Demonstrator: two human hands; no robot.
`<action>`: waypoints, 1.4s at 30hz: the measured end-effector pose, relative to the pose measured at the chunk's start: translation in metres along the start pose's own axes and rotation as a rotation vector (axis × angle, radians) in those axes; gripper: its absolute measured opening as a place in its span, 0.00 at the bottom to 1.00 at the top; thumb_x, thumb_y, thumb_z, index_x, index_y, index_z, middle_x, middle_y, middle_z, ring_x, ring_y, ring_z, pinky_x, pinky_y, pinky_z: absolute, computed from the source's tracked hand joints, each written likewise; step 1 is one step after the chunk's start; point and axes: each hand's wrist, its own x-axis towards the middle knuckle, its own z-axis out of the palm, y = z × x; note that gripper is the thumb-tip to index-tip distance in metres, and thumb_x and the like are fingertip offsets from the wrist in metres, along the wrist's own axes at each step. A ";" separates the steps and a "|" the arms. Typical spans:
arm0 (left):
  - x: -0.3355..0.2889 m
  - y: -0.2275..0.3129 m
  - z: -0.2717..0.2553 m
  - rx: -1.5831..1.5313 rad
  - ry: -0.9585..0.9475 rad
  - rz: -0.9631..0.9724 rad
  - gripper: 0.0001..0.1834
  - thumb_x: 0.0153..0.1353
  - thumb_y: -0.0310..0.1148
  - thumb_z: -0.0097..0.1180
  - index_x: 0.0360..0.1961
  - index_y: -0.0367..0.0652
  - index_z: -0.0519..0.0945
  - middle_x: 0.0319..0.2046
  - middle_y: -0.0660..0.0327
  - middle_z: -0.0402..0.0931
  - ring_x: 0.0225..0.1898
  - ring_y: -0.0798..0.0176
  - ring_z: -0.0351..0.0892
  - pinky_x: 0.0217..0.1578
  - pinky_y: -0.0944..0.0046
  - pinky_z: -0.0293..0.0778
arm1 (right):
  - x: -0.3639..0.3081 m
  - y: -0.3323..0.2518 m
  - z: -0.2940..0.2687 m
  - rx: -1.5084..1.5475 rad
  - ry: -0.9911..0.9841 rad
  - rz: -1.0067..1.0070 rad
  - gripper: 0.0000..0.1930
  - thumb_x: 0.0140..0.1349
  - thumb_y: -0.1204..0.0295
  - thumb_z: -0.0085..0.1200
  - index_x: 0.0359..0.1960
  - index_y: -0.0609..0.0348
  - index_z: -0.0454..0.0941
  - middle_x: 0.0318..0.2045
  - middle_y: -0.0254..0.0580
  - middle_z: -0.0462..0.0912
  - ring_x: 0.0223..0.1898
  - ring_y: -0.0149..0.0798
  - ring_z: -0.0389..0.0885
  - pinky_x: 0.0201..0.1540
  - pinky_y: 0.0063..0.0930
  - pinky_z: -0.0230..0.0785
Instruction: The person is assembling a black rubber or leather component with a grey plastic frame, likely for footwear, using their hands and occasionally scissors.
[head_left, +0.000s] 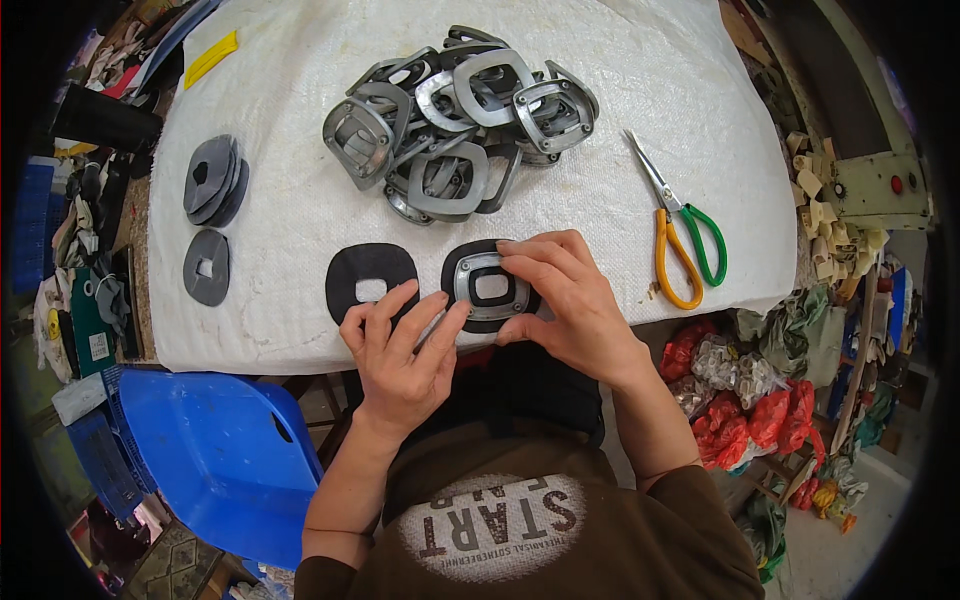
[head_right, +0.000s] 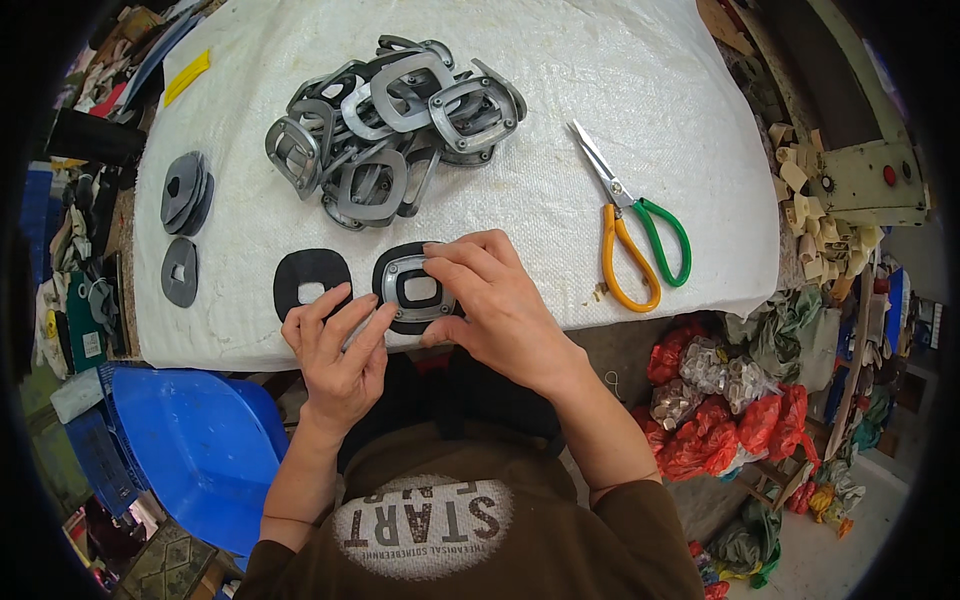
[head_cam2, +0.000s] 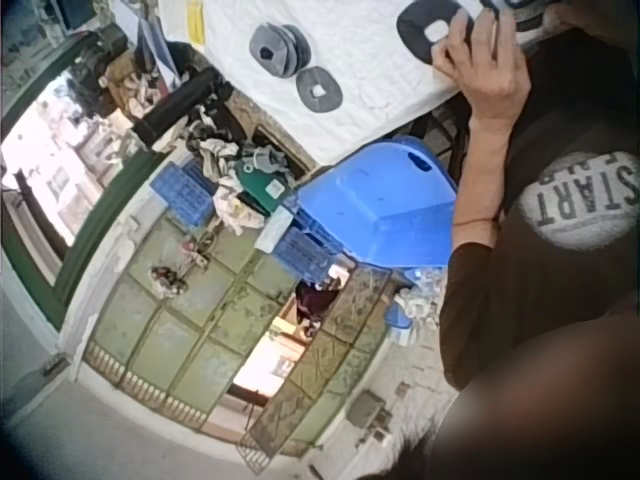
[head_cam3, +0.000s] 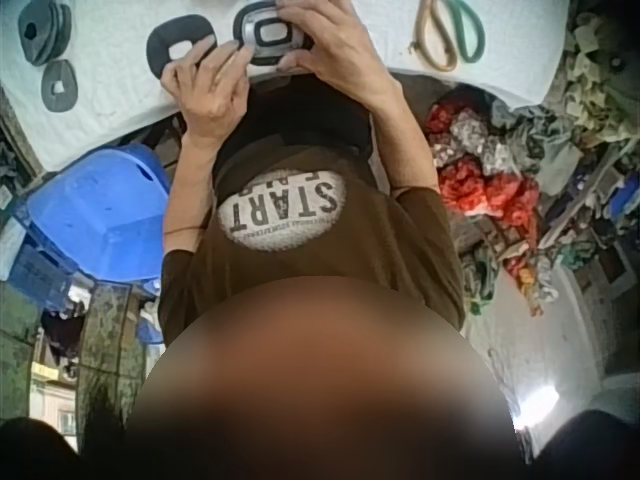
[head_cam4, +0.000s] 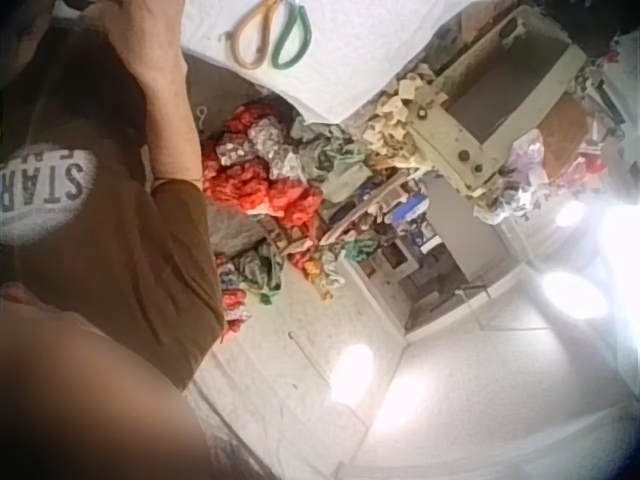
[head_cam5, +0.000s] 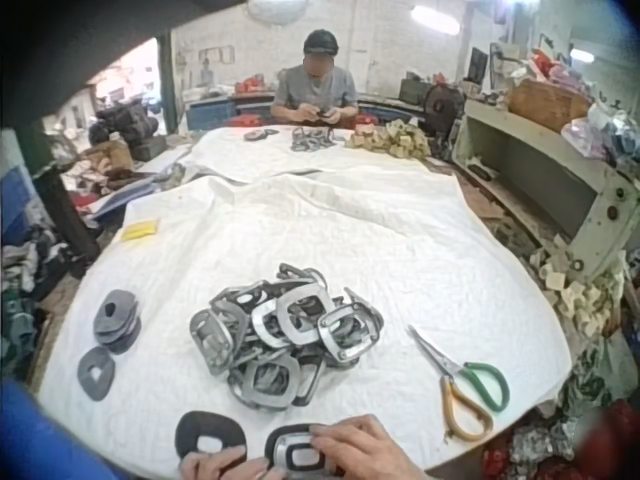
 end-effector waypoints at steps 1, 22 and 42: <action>0.000 0.000 0.000 0.005 0.004 -0.002 0.19 0.38 0.24 0.58 0.36 0.49 0.82 0.38 0.67 0.74 0.45 0.60 0.70 0.43 0.57 0.56 | -0.001 0.001 0.000 0.016 0.005 -0.010 0.29 0.31 0.73 0.67 0.41 0.61 0.72 0.46 0.40 0.74 0.46 0.47 0.68 0.48 0.34 0.66; 0.005 0.018 -0.022 -0.322 0.013 -0.198 0.23 0.43 0.22 0.54 0.45 0.40 0.76 0.43 0.54 0.70 0.47 0.53 0.68 0.46 0.59 0.62 | -0.010 0.004 0.000 -0.150 0.135 -0.129 0.22 0.35 0.65 0.65 0.35 0.56 0.74 0.46 0.33 0.75 0.44 0.39 0.69 0.49 0.38 0.54; 0.018 0.037 -0.023 -1.256 -0.035 -0.906 0.09 0.61 0.26 0.47 0.32 0.31 0.78 0.26 0.62 0.78 0.27 0.78 0.71 0.28 0.78 0.67 | -0.044 -0.022 -0.001 0.427 0.387 0.108 0.34 0.49 0.72 0.61 0.58 0.59 0.59 0.51 0.50 0.66 0.49 0.40 0.67 0.49 0.31 0.61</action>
